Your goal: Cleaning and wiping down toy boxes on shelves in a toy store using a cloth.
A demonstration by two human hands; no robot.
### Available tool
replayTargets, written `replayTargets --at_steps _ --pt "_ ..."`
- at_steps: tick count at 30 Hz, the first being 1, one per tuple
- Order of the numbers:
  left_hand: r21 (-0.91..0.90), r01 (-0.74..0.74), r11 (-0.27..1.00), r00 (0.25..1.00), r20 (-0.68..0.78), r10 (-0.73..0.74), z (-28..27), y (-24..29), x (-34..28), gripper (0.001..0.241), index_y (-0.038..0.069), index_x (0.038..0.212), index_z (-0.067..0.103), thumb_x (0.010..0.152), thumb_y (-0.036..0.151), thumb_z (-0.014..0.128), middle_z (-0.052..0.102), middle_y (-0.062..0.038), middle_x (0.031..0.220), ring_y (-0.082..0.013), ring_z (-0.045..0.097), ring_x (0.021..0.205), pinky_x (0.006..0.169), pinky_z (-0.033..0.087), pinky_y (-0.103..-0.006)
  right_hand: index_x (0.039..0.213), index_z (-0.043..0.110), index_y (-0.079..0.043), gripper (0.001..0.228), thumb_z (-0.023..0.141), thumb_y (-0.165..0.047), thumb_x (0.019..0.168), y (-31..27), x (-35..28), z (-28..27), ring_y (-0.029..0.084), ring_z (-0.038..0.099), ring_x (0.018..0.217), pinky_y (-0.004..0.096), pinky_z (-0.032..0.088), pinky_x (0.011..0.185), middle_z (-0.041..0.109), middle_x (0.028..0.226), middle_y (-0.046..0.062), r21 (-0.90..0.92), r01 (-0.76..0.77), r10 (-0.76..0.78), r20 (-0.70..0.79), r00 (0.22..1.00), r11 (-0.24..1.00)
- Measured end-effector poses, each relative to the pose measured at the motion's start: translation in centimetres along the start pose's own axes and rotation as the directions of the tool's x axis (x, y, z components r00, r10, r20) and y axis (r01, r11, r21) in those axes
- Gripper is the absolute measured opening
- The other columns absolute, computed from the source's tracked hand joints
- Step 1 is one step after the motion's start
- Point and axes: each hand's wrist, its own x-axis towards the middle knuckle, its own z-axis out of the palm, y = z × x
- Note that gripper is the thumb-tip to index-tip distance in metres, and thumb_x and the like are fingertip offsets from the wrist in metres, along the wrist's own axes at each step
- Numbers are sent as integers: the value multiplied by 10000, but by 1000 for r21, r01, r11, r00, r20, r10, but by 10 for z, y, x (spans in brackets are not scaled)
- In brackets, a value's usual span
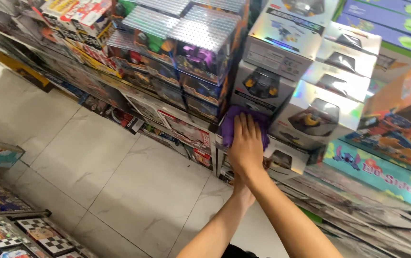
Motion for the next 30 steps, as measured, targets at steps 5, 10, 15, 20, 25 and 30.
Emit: replayTargets --at_steps 5,10,15,20,25,30 --pt "5 -34 999 998 56 34 -23 8 20 640 147 1592 337 1062 457 516 483 -14 1440 -169 532 1248 1054 468 -401 1480 491 12 653 552 -14 831 8 -5 18 349 413 1478 517 297 1249 513 1525 221 -172 218 -218 16 976 961" --pt "143 68 987 997 -33 -64 29 28 -24 659 232 1614 256 1046 544 375 408 26 1567 -162 457 1399 1219 376 -410 1441 528 16 715 584 3 728 5 -16 16 358 390 1456 507 273 1197 494 1524 193 -230 201 -188 77 979 952" --pt "121 -59 991 991 124 43 -60 1 67 680 180 1632 191 1070 451 461 377 -71 1587 -244 449 1374 1122 438 -417 1408 540 -2 711 621 -51 703 -1 -66 -49 364 397 1455 526 293 1197 508 1505 174 11 157 -158 77 984 987" --pt "87 -157 984 958 255 131 -33 1 22 734 127 1650 127 1094 359 547 346 -169 1606 -326 443 1349 1026 500 -423 1417 556 -17 626 634 0 796 30 -148 -82 339 435 1475 522 311 1237 540 1512 137 3 -24 24 -61 998 1000" --pt "308 -197 931 976 -28 216 -6 12 3 1064 313 1637 -5 881 293 745 290 -71 1631 -268 498 1373 1038 567 -447 1392 574 -42 484 629 -52 912 84 -257 -79 386 534 1373 500 426 1137 565 1460 217 236 -376 419 -171 892 896" --pt "288 -220 932 975 33 220 -17 11 6 997 227 1643 72 903 308 735 319 -93 1633 -302 545 1307 1004 579 -438 1385 606 -45 362 532 -117 1037 141 -397 -70 287 662 1021 483 545 930 700 1181 159 640 -768 972 163 168 26"
